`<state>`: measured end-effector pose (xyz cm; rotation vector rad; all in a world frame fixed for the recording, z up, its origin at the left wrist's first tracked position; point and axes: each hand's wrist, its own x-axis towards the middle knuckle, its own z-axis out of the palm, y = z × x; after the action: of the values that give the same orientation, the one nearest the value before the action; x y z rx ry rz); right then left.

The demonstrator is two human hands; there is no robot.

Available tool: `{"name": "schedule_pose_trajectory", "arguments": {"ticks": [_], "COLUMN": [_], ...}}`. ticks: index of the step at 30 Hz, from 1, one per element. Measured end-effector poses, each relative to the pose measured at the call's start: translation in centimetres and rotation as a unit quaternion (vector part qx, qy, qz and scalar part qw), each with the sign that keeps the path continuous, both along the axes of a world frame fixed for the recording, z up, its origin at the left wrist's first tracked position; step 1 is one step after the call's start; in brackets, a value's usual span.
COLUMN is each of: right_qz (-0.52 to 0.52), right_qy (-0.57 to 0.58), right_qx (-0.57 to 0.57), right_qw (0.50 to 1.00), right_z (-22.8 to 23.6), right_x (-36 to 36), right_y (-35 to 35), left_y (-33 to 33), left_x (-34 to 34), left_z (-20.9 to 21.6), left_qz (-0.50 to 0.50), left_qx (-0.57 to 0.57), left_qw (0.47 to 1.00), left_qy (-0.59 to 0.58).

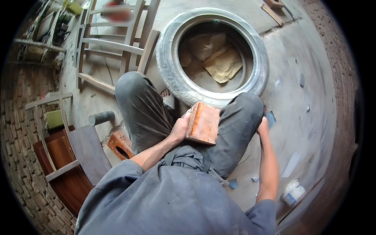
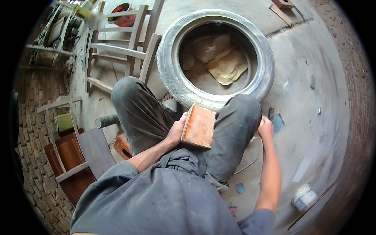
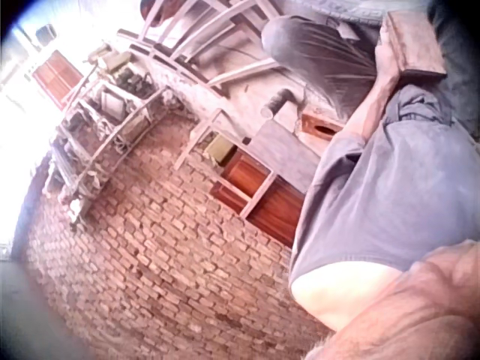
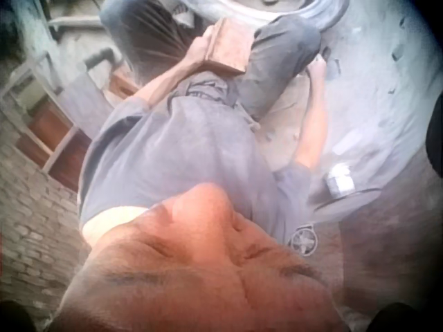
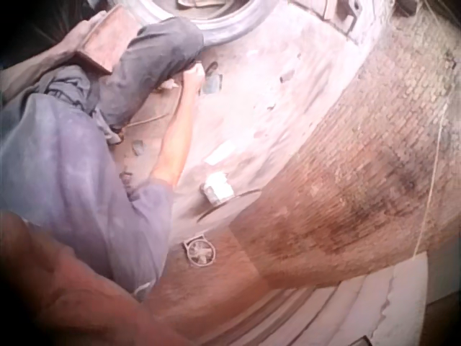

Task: The person sits on the floor and sands a small carved wooden block using an electric sander. They apply glue from a bottle into the carved grooves, spread it with a finger, and continue sanding the surface.

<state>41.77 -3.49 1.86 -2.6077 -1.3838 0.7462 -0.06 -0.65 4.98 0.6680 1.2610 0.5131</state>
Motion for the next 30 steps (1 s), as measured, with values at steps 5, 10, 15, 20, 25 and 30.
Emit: {"name": "schedule_pose_trajectory", "arguments": {"ticks": [5, 10, 15, 20, 25, 30], "right_qz": [0.112, 0.196, 0.129, -0.066, -0.038, 0.051], "right_qy": [-0.072, -0.051, 0.043, 0.096, 0.053, 0.062], "right_qx": [0.263, 0.075, 0.040, 0.170, 0.283, 0.263], "right_qw": [0.956, 0.976, 0.990, 0.979, 0.957, 0.961], "right_z": [1.3, 0.6, 4.5, 9.6, 17.5, 22.2], "right_x": [-4.7, -6.5, -6.5, -9.9, -15.9, -19.5], "right_y": [3.8, 1.0, -5.5, -6.2, -6.5, -7.3], "left_y": [-0.5, -0.1, 0.0, 0.0, 0.4, -0.1], "left_x": [-0.1, 0.0, 0.3, 0.4, 0.7, 0.4], "left_z": [-2.2, -0.1, -0.6, -0.2, 1.7, 1.2], "left_qz": [-0.007, -0.017, 0.038, 0.062, 0.095, 0.050], "left_qx": [0.038, 0.027, -0.025, -0.038, -0.062, -0.030], "left_qw": [0.999, 0.999, 0.999, 0.995, 0.983, 0.986], "left_qy": [0.001, 0.013, -0.028, -0.069, -0.141, -0.156]}}
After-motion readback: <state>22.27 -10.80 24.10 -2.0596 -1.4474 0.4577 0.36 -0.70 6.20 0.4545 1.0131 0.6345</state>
